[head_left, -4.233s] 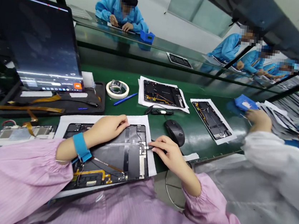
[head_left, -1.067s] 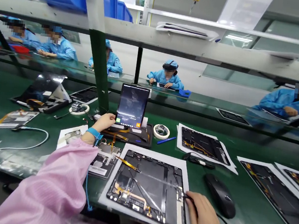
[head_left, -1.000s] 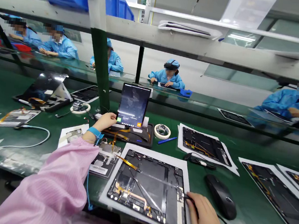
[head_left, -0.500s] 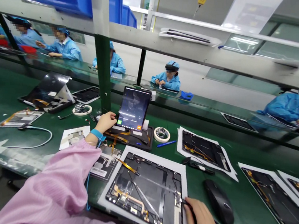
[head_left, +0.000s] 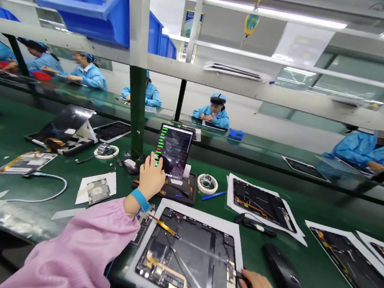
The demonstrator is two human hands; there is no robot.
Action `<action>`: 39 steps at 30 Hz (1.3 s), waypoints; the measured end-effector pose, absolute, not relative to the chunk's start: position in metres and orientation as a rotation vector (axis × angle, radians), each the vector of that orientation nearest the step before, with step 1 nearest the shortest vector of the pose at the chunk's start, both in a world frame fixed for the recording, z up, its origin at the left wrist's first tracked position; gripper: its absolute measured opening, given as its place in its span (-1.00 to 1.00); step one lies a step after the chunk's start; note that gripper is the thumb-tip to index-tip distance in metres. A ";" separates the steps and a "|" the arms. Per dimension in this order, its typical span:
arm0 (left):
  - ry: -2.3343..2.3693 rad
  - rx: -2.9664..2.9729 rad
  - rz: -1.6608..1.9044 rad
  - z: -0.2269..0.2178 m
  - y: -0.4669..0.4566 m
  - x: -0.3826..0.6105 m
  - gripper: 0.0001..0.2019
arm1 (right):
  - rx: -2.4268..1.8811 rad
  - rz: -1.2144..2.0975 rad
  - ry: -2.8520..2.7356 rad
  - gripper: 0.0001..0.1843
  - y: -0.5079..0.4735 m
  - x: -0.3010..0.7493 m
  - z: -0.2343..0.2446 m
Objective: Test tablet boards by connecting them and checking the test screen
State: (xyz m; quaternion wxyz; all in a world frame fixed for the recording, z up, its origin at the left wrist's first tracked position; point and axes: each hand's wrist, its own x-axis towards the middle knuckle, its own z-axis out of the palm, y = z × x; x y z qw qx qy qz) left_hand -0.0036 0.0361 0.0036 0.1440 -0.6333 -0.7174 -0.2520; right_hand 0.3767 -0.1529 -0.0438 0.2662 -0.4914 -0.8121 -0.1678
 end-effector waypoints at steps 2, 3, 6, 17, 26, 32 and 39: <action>-2.054 -1.816 -0.776 0.000 0.038 0.000 -0.50 | -1.313 -0.444 -2.184 -0.73 -0.152 0.376 -0.044; -2.051 -1.810 -0.798 -0.002 0.041 0.000 -0.49 | -1.307 -0.440 -2.184 -0.74 -0.152 0.375 -0.043; -2.044 -1.813 -0.795 -0.007 0.049 -0.002 -0.50 | -1.301 -0.437 -2.193 -0.75 -0.150 0.373 -0.041; -2.030 -1.867 -0.741 0.000 0.040 0.000 -0.50 | -1.273 -0.405 -2.196 -0.76 -0.151 0.375 -0.040; -1.918 -2.070 -0.807 0.006 0.053 0.022 -0.44 | -1.303 -0.372 -2.189 -0.75 -0.154 0.375 -0.041; -1.862 -2.106 -0.825 0.016 0.065 0.025 -0.46 | -1.321 -0.410 -2.195 -0.75 -0.154 0.376 -0.041; -1.424 -2.768 -0.738 0.031 -0.010 0.101 -0.78 | -1.201 -0.563 -2.420 -0.69 -0.148 0.371 -0.027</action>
